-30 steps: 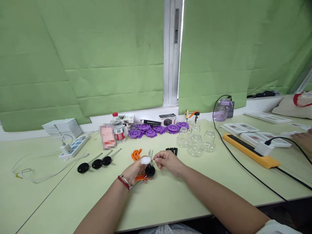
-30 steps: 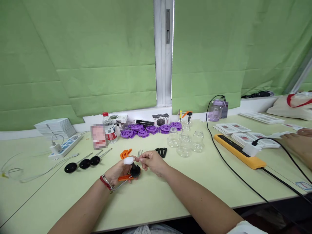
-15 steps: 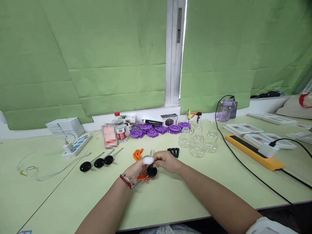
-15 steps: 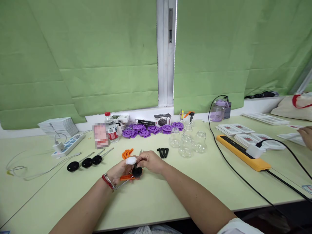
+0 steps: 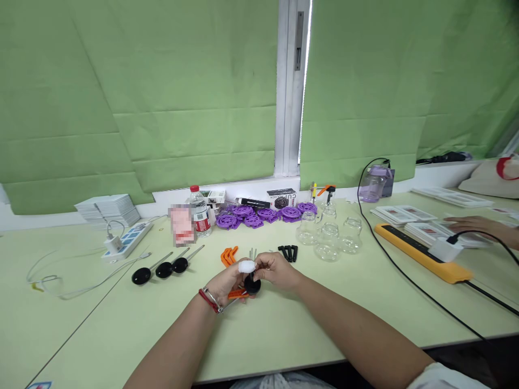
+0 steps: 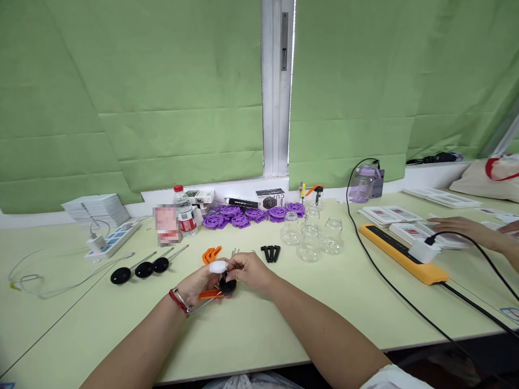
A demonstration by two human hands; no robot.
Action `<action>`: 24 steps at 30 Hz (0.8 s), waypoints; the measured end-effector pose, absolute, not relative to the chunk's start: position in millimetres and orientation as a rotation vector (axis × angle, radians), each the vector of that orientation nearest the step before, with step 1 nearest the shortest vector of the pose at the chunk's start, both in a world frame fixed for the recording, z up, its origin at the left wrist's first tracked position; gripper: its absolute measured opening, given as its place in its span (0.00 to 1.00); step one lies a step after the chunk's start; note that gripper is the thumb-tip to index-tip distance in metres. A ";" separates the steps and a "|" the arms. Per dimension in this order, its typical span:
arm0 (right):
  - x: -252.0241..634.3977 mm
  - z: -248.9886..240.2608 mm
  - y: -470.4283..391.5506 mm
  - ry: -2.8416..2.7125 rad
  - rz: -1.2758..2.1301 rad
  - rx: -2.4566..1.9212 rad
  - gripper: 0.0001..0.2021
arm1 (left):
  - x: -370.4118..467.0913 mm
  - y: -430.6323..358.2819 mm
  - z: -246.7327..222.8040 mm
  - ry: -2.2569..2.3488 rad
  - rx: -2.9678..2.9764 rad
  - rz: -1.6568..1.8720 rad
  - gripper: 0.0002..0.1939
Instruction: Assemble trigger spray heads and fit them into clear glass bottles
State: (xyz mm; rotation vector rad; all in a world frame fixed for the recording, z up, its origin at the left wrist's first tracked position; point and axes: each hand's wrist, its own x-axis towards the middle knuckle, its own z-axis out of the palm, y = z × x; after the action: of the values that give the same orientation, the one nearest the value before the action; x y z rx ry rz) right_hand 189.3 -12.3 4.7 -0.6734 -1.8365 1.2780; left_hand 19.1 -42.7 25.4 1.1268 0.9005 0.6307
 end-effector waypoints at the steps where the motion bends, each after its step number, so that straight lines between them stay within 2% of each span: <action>1: 189.5 5.1 -13.0 -1.850 1.245 -0.666 0.04 | 19.1 -42.7 25.4 0.897 1.128 0.634 0.18; 6: 189.6 8.2 -16.0 -1.886 1.118 -0.691 0.02 | 18.7 -41.6 24.4 0.936 1.105 0.632 0.21; 17: 187.5 3.2 -17.5 -1.851 1.015 -0.724 0.09 | 18.4 -38.9 23.0 0.931 1.090 0.625 0.24; 24: 192.4 5.0 -21.0 -1.908 0.980 -0.693 0.04 | 16.3 -35.7 18.0 0.910 1.092 0.614 0.19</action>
State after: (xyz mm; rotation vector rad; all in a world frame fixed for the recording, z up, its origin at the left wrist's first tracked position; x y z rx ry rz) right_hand 192.4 -21.0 5.0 -0.6931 -1.9076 0.9797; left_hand 16.3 -35.7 18.0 1.0917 0.9097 0.6145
